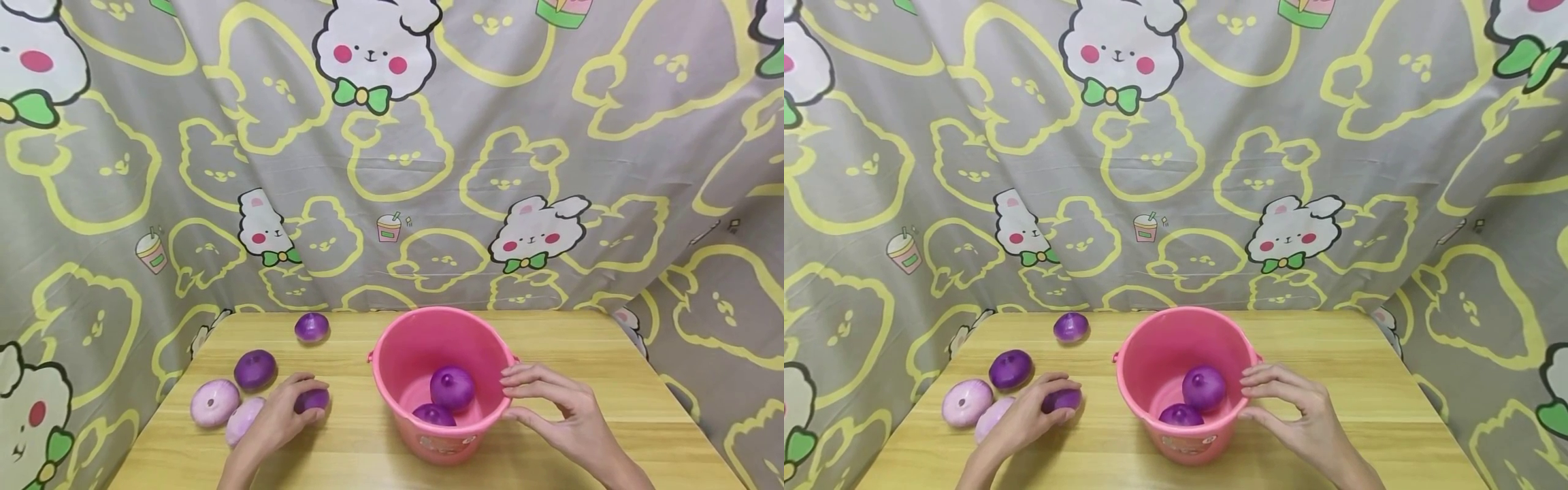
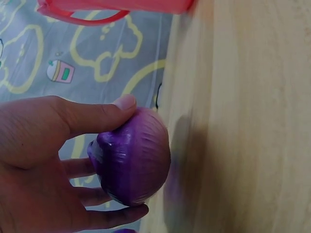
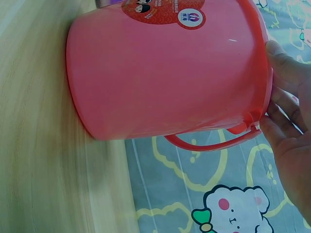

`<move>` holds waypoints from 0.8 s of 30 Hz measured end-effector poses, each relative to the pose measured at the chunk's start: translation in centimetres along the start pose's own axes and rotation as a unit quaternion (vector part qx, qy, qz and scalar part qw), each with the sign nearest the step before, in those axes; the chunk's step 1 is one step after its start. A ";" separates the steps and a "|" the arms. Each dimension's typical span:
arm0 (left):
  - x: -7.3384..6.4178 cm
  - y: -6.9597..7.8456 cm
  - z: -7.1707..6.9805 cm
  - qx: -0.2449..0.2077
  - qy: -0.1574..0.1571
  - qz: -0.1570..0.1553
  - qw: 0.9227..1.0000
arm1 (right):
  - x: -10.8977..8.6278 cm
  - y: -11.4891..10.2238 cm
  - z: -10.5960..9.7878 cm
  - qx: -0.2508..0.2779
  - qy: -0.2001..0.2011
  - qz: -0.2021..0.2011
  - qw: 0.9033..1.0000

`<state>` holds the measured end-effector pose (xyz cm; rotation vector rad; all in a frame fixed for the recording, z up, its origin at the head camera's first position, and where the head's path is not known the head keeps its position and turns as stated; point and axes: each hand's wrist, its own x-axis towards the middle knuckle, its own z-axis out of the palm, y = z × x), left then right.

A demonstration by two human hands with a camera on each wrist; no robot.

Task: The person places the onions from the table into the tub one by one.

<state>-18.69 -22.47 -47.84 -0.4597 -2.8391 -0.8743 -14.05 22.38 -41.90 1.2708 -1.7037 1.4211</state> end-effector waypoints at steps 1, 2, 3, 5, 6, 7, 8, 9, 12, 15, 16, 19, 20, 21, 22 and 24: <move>0.1 0.0 0.0 0.001 0.003 0.005 1.000 | 0.0 0.0 0.0 0.001 0.000 0.000 1.000; 0.1 0.0 -0.1 0.001 0.005 0.009 1.000 | 0.0 0.0 0.0 0.001 0.000 0.000 1.000; 0.2 0.0 -0.1 0.002 0.007 0.013 1.000 | 0.0 0.0 0.0 0.002 0.000 0.000 1.000; 0.2 0.1 -0.3 0.002 0.010 0.021 1.000 | 0.0 0.0 0.0 0.004 0.000 -0.001 1.000; 0.3 0.2 -0.4 -0.001 0.010 0.024 1.000 | 0.0 0.1 0.1 0.004 0.000 -0.003 1.000; 0.3 0.2 -0.5 -0.004 0.010 0.027 1.000 | 0.0 0.1 0.1 0.005 0.000 -0.002 1.000; 0.3 0.3 -0.6 -0.006 0.011 0.028 1.000 | 0.0 0.1 0.1 0.006 0.000 -0.001 1.000; 0.4 0.4 -0.7 -0.009 0.012 0.028 0.999 | 0.0 0.1 0.1 0.006 0.000 -0.001 1.000; 0.5 0.5 -0.9 -0.020 0.019 0.026 0.999 | 0.0 0.1 0.1 0.003 -0.001 -0.004 1.000; 0.7 0.7 -1.1 -0.028 0.030 0.029 0.999 | 0.1 0.1 0.1 -0.003 -0.002 -0.010 1.000; 0.8 0.7 -1.1 -0.030 0.033 0.031 0.999 | 0.1 0.0 0.1 -0.006 -0.002 -0.012 1.000; 1.0 0.9 -1.2 -0.032 0.043 0.034 0.998 | 0.1 0.0 0.1 -0.010 -0.002 -0.011 1.000; 1.0 0.9 -1.2 -0.033 0.046 0.034 0.998 | 0.1 0.0 0.1 -0.010 -0.002 -0.009 1.000; 1.1 1.0 -1.3 -0.033 0.048 0.034 0.998 | 0.1 0.0 0.1 -0.010 -0.002 -0.008 1.000; 1.2 1.0 -1.3 -0.032 0.050 0.034 0.998 | 0.1 -0.1 0.1 -0.011 -0.002 -0.008 1.000; 1.4 1.2 -1.5 -0.034 0.056 0.037 0.997 | 0.1 -0.1 0.1 -0.009 -0.002 -0.006 1.000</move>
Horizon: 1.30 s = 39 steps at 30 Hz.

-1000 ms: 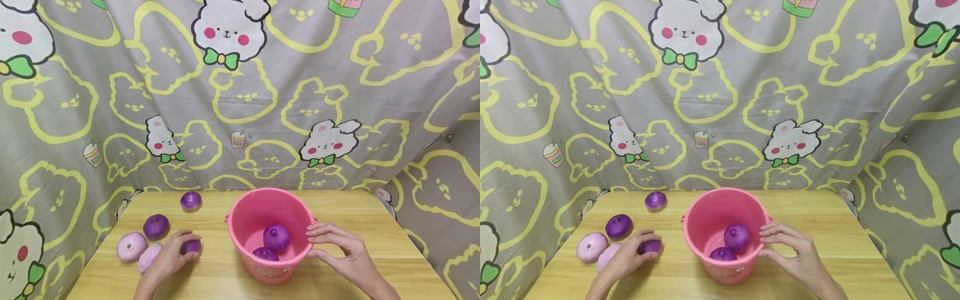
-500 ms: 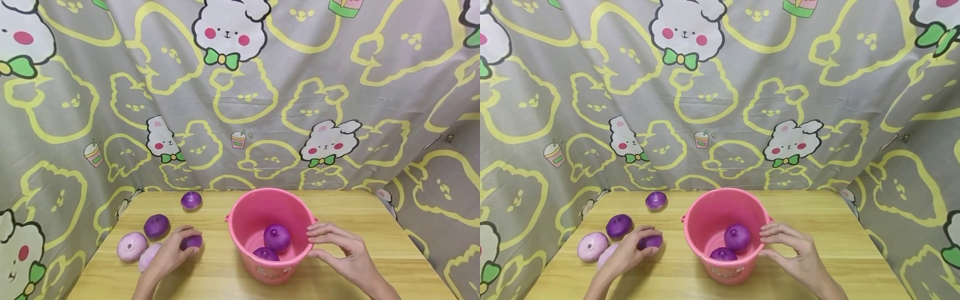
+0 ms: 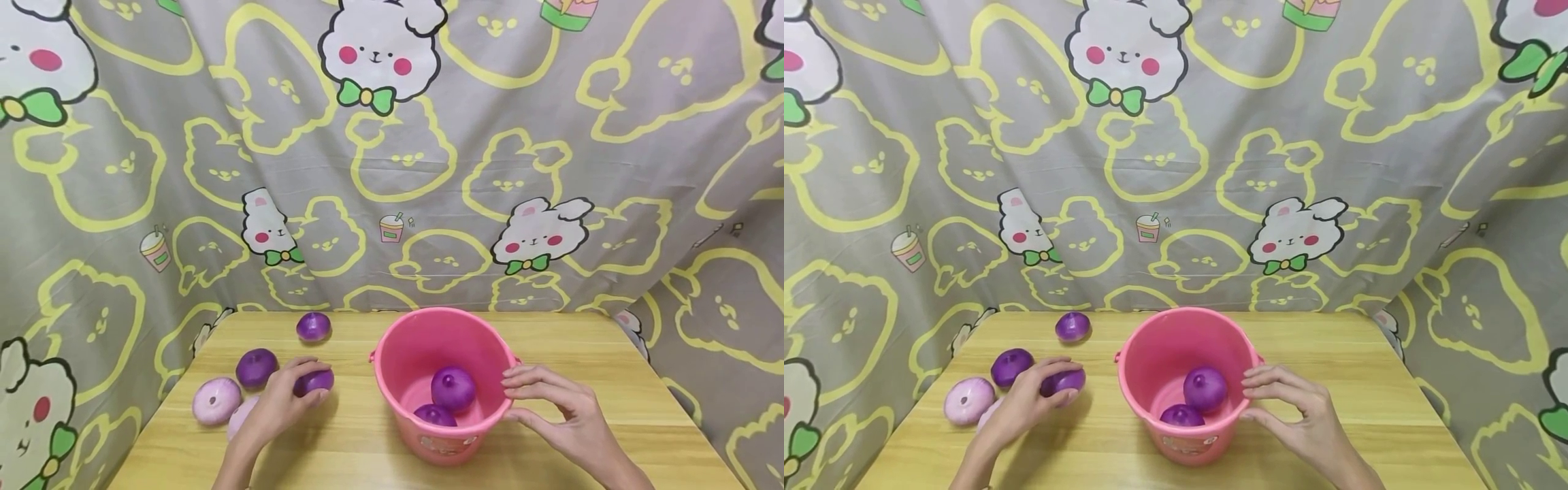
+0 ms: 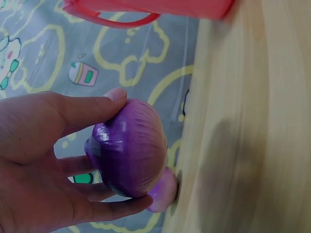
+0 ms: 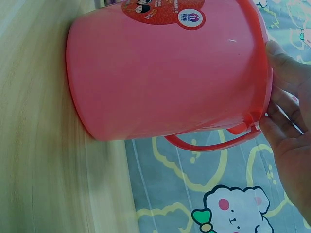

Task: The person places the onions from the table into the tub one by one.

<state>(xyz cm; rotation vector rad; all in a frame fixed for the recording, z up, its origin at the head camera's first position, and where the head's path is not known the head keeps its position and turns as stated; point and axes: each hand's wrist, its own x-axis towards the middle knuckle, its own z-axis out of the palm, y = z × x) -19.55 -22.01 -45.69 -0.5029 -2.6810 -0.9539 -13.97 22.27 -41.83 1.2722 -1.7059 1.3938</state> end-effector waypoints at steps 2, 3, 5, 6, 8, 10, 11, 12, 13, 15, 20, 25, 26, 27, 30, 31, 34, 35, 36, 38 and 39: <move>0.2 0.1 -0.1 -0.002 0.004 0.004 1.000 | 0.0 0.0 0.0 0.001 0.001 0.000 1.000; 0.4 0.2 -0.1 -0.003 0.006 0.006 1.000 | -0.1 0.0 -0.1 0.001 0.001 0.000 1.000; 0.6 0.3 -0.2 -0.005 0.012 0.010 1.000 | -0.1 -0.1 -0.1 0.002 0.001 0.003 1.000; 0.6 0.4 -0.3 -0.006 0.014 0.011 1.000 | -0.1 -0.1 -0.1 0.003 0.001 0.003 1.000; 0.8 0.6 -0.4 -0.007 0.017 0.011 1.000 | -0.1 0.0 -0.1 0.006 0.001 0.003 1.000; 0.9 0.8 -0.6 -0.007 0.020 0.010 1.000 | -0.2 0.0 -0.1 0.009 0.002 0.004 1.000; 1.0 0.9 -0.7 -0.008 0.021 0.010 1.000 | -0.2 0.0 -0.1 0.010 0.002 0.004 1.000; 1.0 1.0 -0.9 -0.009 0.022 0.011 1.000 | -0.3 0.0 -0.1 0.013 0.002 0.005 1.000; 1.1 1.1 -1.0 -0.010 0.023 0.012 1.000 | -0.3 0.0 -0.1 0.014 0.002 0.005 1.000; 1.2 1.3 -1.3 -0.011 0.027 0.019 0.999 | -0.3 0.0 -0.1 0.015 0.002 0.005 1.000; 1.5 1.5 -1.8 -0.020 0.039 0.047 0.998 | -0.4 0.1 -0.1 0.021 0.001 0.007 1.000; 1.9 1.6 -1.9 -0.041 0.041 0.049 0.997 | -0.4 0.1 0.0 0.026 0.003 0.008 1.000; 2.0 1.6 -1.9 -0.045 0.042 0.049 0.997 | -0.4 0.1 0.0 0.028 0.004 0.008 1.000; 2.1 1.7 -1.9 -0.048 0.044 0.049 0.997 | -0.4 0.1 0.0 0.030 0.004 0.008 1.000; 2.3 1.8 -2.0 -0.060 0.047 0.048 0.996 | -0.4 0.1 0.1 0.033 0.004 0.009 0.999; 2.3 1.8 -2.0 -0.062 0.049 0.048 0.996 | -0.4 0.1 0.1 0.033 0.004 0.009 0.999; 2.4 1.9 -2.1 -0.067 0.051 0.043 0.996 | -0.4 0.1 0.1 0.031 0.004 0.010 0.999; 2.5 2.0 -2.1 -0.069 0.050 0.042 0.996 | -0.3 0.1 0.1 0.030 0.003 0.012 0.999; 2.5 2.1 -2.2 -0.071 0.049 0.039 0.996 | -0.3 0.1 0.1 0.028 0.003 0.012 1.000; 2.6 2.3 -2.3 -0.079 0.047 0.034 0.995 | -0.3 0.2 0.1 0.026 0.001 0.010 1.000; 2.7 2.4 -2.3 -0.086 0.046 0.031 0.995 | -0.2 0.2 0.1 0.025 0.000 0.009 1.000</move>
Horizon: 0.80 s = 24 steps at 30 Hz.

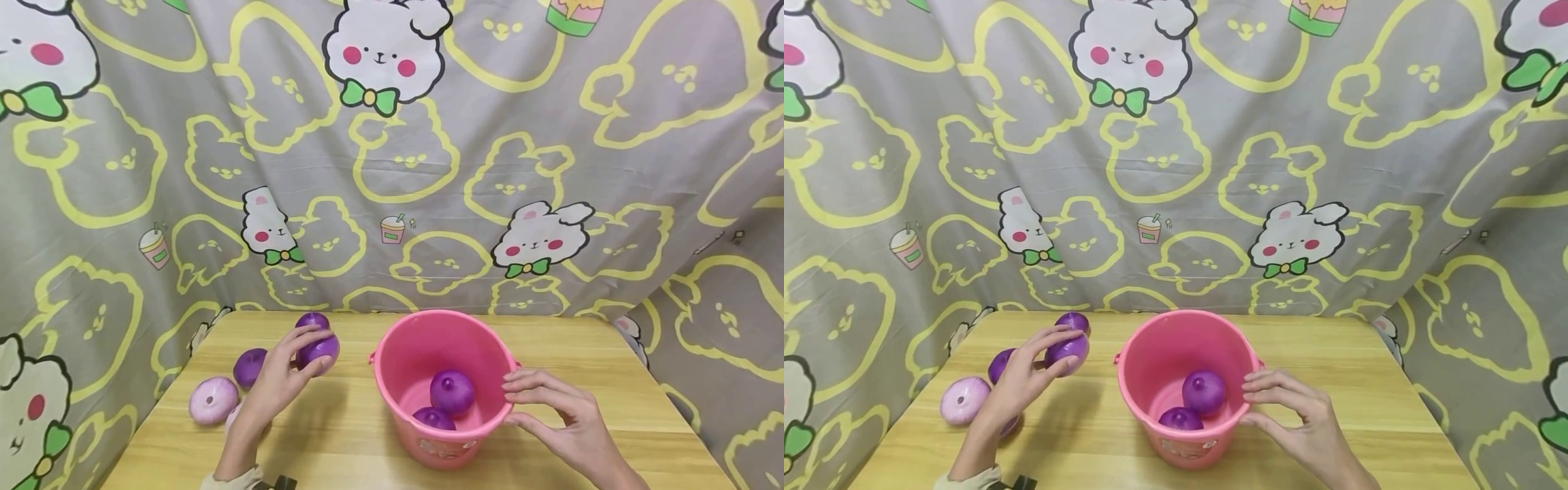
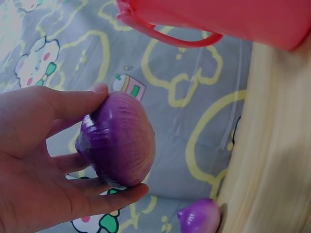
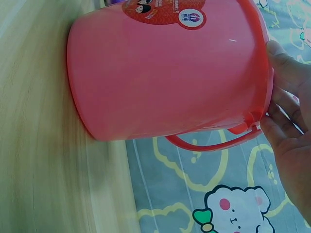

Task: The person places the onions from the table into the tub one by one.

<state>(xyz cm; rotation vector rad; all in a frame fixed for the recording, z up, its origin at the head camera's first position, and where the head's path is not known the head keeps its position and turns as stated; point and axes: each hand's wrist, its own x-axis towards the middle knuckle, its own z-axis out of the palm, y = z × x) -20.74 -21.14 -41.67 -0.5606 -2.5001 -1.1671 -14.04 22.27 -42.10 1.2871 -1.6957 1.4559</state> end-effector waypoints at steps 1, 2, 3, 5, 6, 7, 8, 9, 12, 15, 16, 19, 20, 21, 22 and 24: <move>0.1 0.1 0.0 -0.009 -0.002 -0.002 1.000 | 0.0 0.0 0.0 -0.001 -0.001 -0.001 1.000; 0.1 0.2 -0.1 -0.018 -0.004 -0.006 1.000 | 0.0 0.0 0.0 -0.002 -0.001 -0.002 1.000; 0.2 0.3 -0.1 -0.027 -0.005 -0.010 1.000 | 0.1 0.0 0.0 -0.003 -0.002 -0.004 1.000; 0.3 0.5 -0.1 -0.042 -0.008 -0.011 0.999 | 0.1 0.0 0.0 -0.003 -0.002 -0.005 1.000; 0.4 0.5 -0.1 -0.048 -0.008 -0.010 0.999 | 0.1 0.0 0.0 -0.004 -0.002 -0.004 1.000; 0.4 0.6 -0.1 -0.050 -0.007 -0.007 0.999 | 0.1 0.0 0.0 -0.006 -0.002 -0.003 1.000; 0.5 0.6 -0.1 -0.050 -0.006 -0.004 0.999 | 0.1 0.0 0.0 -0.007 -0.001 -0.001 1.000; 0.6 0.6 -0.1 -0.049 -0.004 0.001 0.999 | 0.1 -0.1 0.0 -0.008 -0.001 0.002 1.000; 0.8 0.8 -0.1 -0.053 0.002 0.010 0.999 | 0.1 -0.1 0.0 -0.010 0.001 0.008 1.000; 1.0 1.1 -0.1 -0.066 0.005 0.012 0.998 | 0.1 -0.1 0.0 -0.009 0.001 0.008 1.000; 1.0 1.2 -0.1 -0.072 0.005 0.013 0.997 | 0.1 -0.1 0.0 -0.009 0.001 0.006 1.000; 1.2 1.4 0.0 -0.080 0.010 0.011 0.997 | 0.1 -0.1 0.0 -0.008 -0.001 0.003 1.000; 1.3 1.5 0.0 -0.081 0.013 0.010 0.997 | 0.1 0.0 -0.1 -0.008 -0.001 0.002 1.000; 1.4 1.6 0.0 -0.081 0.015 0.011 0.997 | 0.1 0.0 -0.1 -0.008 -0.002 0.000 1.000; 1.5 1.7 0.0 -0.080 0.018 0.012 0.997 | 0.1 0.0 0.0 -0.008 -0.002 -0.001 1.000; 1.7 1.8 0.0 -0.078 0.022 0.013 0.997 | 0.1 0.0 0.0 -0.008 -0.002 -0.004 1.000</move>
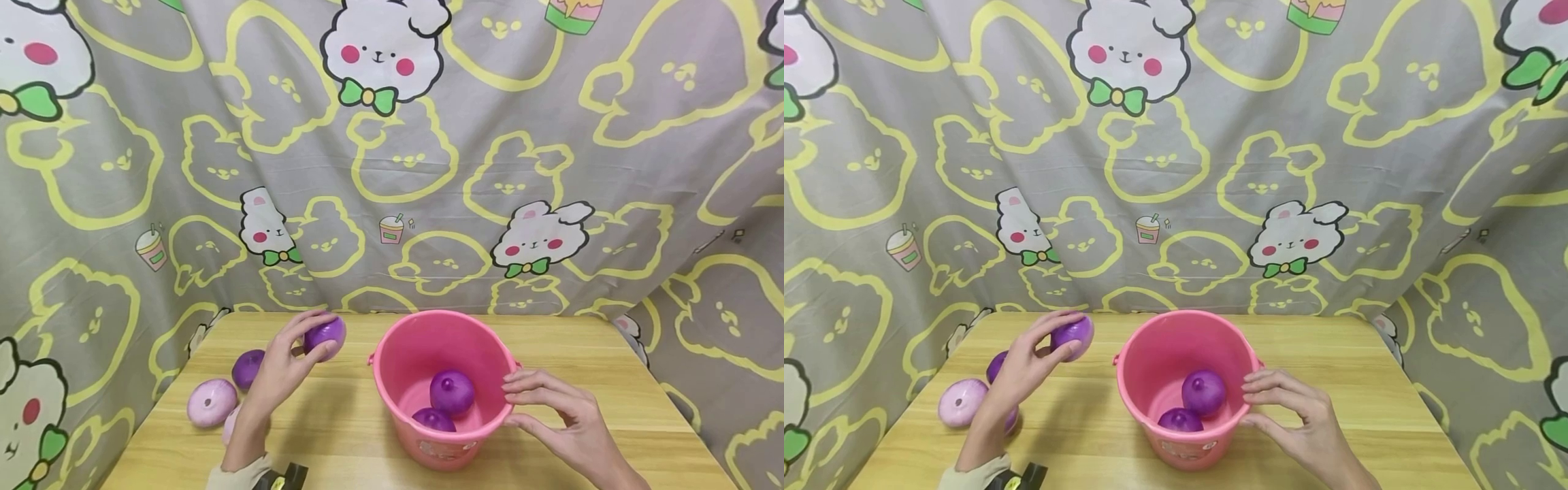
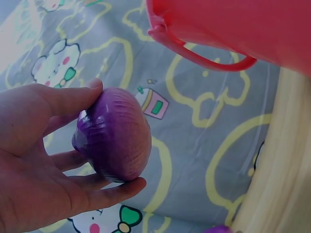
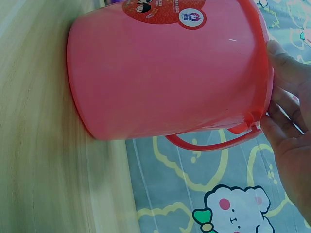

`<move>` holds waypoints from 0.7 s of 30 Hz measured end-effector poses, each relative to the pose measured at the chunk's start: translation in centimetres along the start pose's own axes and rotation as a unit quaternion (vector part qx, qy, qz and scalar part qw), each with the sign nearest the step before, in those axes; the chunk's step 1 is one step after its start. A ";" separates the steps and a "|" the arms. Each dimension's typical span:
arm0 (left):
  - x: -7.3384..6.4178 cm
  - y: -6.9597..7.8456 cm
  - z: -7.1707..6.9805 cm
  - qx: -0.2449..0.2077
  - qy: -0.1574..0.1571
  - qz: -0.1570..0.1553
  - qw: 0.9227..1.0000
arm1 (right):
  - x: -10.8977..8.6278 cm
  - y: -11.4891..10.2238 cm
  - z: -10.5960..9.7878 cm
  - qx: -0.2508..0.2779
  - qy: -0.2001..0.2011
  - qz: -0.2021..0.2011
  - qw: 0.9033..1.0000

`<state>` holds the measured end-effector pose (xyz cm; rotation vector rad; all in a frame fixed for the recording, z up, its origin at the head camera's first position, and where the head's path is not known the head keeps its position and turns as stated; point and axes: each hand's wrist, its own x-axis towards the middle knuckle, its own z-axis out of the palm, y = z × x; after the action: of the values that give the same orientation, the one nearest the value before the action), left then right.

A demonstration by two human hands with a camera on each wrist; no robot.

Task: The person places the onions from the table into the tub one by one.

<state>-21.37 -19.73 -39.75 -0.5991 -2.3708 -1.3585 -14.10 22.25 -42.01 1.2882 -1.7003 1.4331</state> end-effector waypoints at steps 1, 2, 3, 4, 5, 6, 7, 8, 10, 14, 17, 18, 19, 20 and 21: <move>0.1 0.1 0.0 0.000 0.002 0.002 1.000 | 0.0 0.0 0.0 0.001 0.000 -0.001 1.000; 0.2 0.1 0.1 -0.002 0.003 0.003 1.000 | 0.0 0.0 0.0 0.001 0.000 -0.002 1.000; 0.3 0.1 0.1 -0.003 0.004 0.004 1.000 | 0.0 0.0 0.0 0.001 0.001 -0.002 1.000; 0.3 0.2 0.1 -0.005 0.005 0.003 1.000 | -0.1 0.0 0.0 0.002 0.001 -0.001 1.000; 0.3 0.2 0.1 -0.008 0.006 0.002 1.000 | -0.1 0.0 0.0 0.004 0.002 0.000 1.000; 0.4 0.2 0.1 -0.010 0.006 0.001 1.000 | -0.1 0.0 0.0 0.005 0.002 0.002 1.000; 0.4 0.3 0.1 -0.012 0.008 0.000 1.000 | -0.1 0.0 0.1 0.005 0.002 0.003 1.000; 0.4 0.3 0.0 -0.015 0.009 -0.001 1.000 | -0.1 0.0 0.1 0.005 0.003 0.004 1.000; 0.5 0.4 0.0 -0.020 0.011 0.001 1.000 | -0.1 0.0 0.1 0.007 0.003 0.005 1.000; 0.8 0.6 0.0 -0.019 0.016 0.010 1.000 | -0.1 0.0 0.1 0.009 0.003 0.005 1.000; 0.9 0.8 0.0 -0.016 0.017 0.020 1.000 | -0.1 0.0 0.1 0.010 0.003 0.004 1.000; 1.0 0.9 0.0 -0.017 0.019 0.023 0.999 | -0.1 0.0 0.1 0.010 0.003 0.004 1.000; 1.1 0.9 0.0 -0.020 0.020 0.027 0.999 | -0.1 0.0 0.1 0.009 0.003 0.003 1.000; 1.2 1.0 0.1 -0.024 0.021 0.029 0.999 | -0.1 0.0 0.1 0.009 0.003 0.003 1.000; 1.3 1.0 0.1 -0.029 0.023 0.031 0.999 | -0.1 0.0 0.1 0.009 0.003 0.003 1.000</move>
<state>-21.96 -18.97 -38.41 -0.6442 -2.2654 -1.4025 -14.03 22.14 -42.09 1.2875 -1.6931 1.4579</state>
